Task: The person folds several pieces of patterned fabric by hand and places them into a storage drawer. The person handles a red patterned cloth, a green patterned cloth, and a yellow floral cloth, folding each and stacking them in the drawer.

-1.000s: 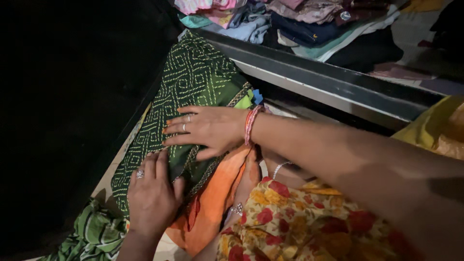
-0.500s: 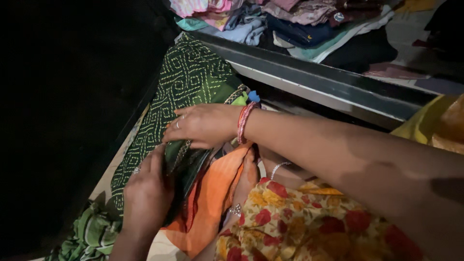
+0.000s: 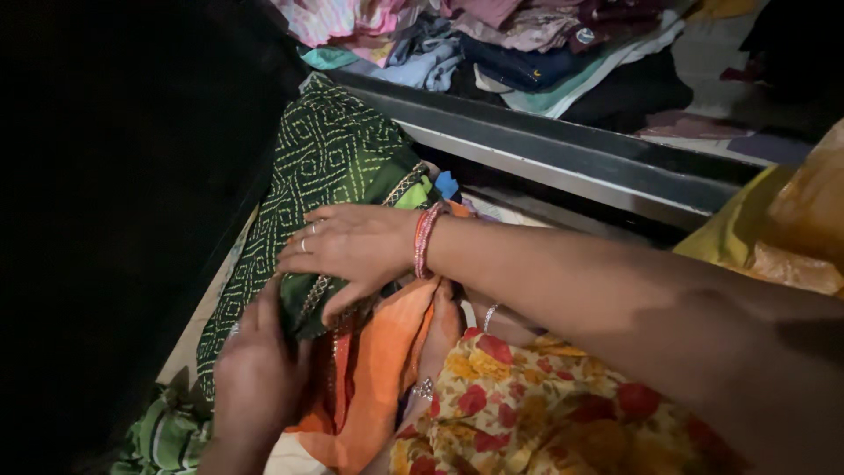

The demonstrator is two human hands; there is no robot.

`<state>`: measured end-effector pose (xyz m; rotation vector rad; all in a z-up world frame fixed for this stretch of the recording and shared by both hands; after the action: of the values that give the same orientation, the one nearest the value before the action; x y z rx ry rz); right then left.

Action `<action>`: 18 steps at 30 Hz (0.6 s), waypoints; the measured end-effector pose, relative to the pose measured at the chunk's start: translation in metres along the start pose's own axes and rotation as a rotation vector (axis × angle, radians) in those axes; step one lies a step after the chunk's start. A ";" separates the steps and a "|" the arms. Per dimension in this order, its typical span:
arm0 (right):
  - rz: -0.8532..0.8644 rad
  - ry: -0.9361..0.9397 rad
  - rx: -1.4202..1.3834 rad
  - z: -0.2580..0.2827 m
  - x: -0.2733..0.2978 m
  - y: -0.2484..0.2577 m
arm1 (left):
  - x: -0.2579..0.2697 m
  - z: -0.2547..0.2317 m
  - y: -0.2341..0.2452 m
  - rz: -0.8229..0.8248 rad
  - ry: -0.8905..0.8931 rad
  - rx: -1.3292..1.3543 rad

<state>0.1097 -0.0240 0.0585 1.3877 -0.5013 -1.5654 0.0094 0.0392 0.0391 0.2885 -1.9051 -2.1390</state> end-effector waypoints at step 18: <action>0.088 -0.272 0.359 -0.045 -0.021 0.008 | -0.011 0.030 0.023 0.003 0.181 0.129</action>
<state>0.1522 0.0030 0.0639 1.3954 -1.0371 -1.6554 0.0120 0.0685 0.0647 0.4869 -1.9387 -1.9185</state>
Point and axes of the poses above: each hand's wrist, its own x-axis away from the middle knuckle, its own y-axis out of the back of the hand, z = x × y, the point moved 10 cm from there along -x, towards the middle knuckle, and after that the axes turned 15 degrees about -y, right-handed, at the moved point
